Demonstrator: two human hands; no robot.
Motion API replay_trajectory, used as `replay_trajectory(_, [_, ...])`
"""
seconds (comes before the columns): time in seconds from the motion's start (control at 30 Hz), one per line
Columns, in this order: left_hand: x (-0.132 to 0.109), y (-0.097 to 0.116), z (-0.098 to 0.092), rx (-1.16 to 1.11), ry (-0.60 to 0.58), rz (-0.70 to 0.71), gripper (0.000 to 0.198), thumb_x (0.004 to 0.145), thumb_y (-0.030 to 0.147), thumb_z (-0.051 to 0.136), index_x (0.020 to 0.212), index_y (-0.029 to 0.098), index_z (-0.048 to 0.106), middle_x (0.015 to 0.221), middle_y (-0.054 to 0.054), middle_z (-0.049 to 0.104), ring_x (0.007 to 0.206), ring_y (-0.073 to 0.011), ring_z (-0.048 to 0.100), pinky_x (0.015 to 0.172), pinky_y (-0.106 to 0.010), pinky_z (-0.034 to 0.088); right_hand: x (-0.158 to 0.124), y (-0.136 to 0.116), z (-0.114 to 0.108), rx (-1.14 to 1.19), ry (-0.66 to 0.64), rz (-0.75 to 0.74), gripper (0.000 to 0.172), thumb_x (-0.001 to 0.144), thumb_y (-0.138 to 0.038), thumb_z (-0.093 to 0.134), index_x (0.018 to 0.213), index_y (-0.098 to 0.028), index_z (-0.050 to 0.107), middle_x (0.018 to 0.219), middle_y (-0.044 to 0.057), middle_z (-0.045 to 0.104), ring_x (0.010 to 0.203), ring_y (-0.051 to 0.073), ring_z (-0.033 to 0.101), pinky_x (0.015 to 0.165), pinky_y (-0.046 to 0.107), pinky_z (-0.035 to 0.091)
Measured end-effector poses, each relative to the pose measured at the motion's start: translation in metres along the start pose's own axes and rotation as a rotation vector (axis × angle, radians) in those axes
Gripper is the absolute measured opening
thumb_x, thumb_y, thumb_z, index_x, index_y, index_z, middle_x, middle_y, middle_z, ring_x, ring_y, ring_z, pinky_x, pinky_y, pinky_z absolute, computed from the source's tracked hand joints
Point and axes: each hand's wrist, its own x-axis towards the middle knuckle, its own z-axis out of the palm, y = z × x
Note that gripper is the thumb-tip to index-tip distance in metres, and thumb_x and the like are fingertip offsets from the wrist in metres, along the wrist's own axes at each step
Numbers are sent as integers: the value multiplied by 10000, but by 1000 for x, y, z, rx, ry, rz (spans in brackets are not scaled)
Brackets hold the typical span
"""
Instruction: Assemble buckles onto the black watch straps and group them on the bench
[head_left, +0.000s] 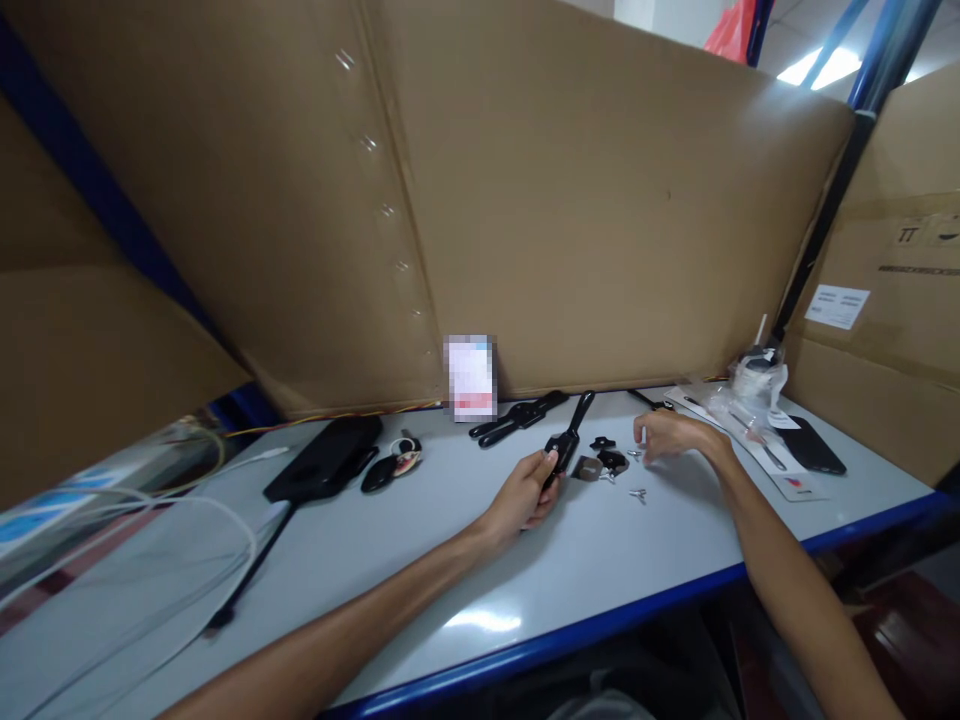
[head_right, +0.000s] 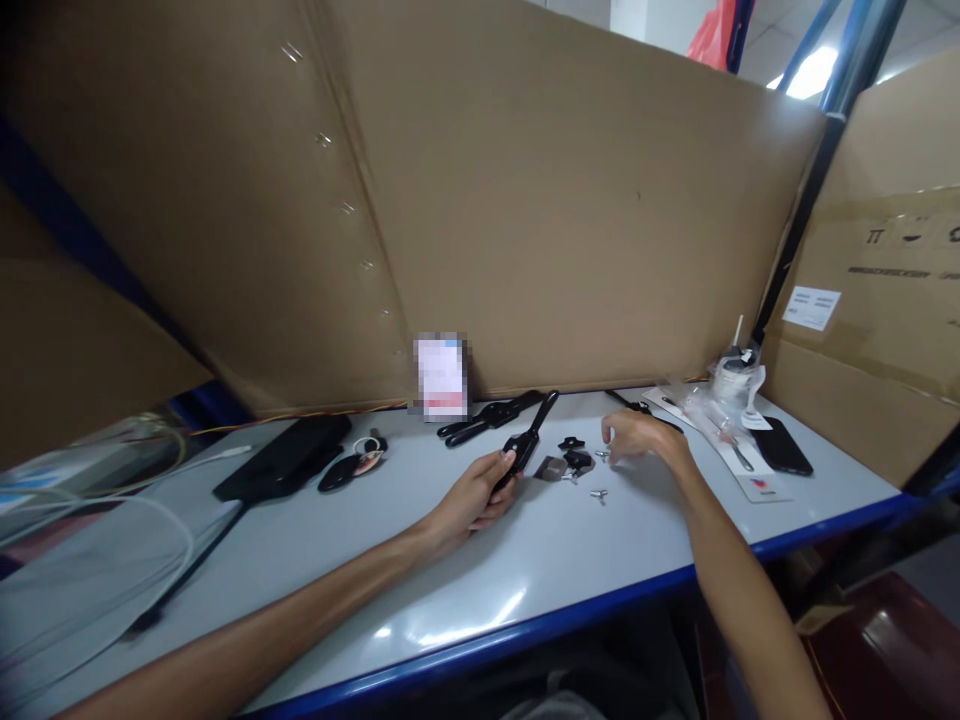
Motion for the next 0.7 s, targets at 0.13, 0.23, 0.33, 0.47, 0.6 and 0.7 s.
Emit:
replay_trajectory(0.13, [-3, 3, 2, 7, 3, -13, 366, 927, 536, 496, 819, 190, 448, 515, 97, 345, 368, -38, 202, 349, -173, 106, 3, -5, 5, 55, -65, -7, 338, 669, -223, 780, 990, -201, 673, 830, -1, 664, 545, 95, 546, 471, 186, 387])
replay_trajectory(0.23, [-4, 4, 3, 4, -5, -8, 379, 917, 547, 514, 817, 186, 453, 521, 97, 345, 372, -35, 203, 356, -180, 108, 7, -8, 9, 92, -62, -42, 243, 694, -198, 758, 919, -180, 669, 701, -22, 630, 513, 91, 529, 464, 182, 382])
replay_trajectory(0.33, [-4, 3, 3, 5, -6, -11, 377, 916, 546, 517, 817, 188, 452, 522, 95, 349, 372, -36, 202, 358, -186, 100, 12, -6, 12, 146, -32, -54, 166, 727, -168, 730, 884, -164, 673, 630, -28, 618, 499, 98, 548, 465, 181, 389])
replay_trajectory(0.47, [-3, 3, 2, 21, -10, -18, 391, 916, 565, 505, 810, 192, 449, 519, 97, 344, 369, -36, 190, 363, -188, 100, 22, 0, 16, 145, 62, -57, 17, 782, -147, 679, 792, -140, 691, 610, 8, 650, 497, 114, 587, 474, 191, 405])
replay_trajectory(0.6, [-3, 2, 1, 38, -20, -9, 405, 902, 584, 513, 811, 196, 447, 523, 98, 347, 372, -38, 189, 359, -186, 112, 28, 5, 19, 184, 153, -85, 147, 808, -127, 648, 661, -134, 663, 565, 23, 649, 488, 120, 603, 489, 195, 430])
replay_trajectory(0.7, [-1, 0, 1, 47, -27, -3, 413, 899, 599, 503, 810, 200, 442, 518, 97, 344, 373, -43, 191, 352, -187, 105, 26, 7, 16, 372, 155, -52, 196, 824, -125, 624, 628, -135, 616, 556, 27, 639, 495, 127, 613, 476, 196, 447])
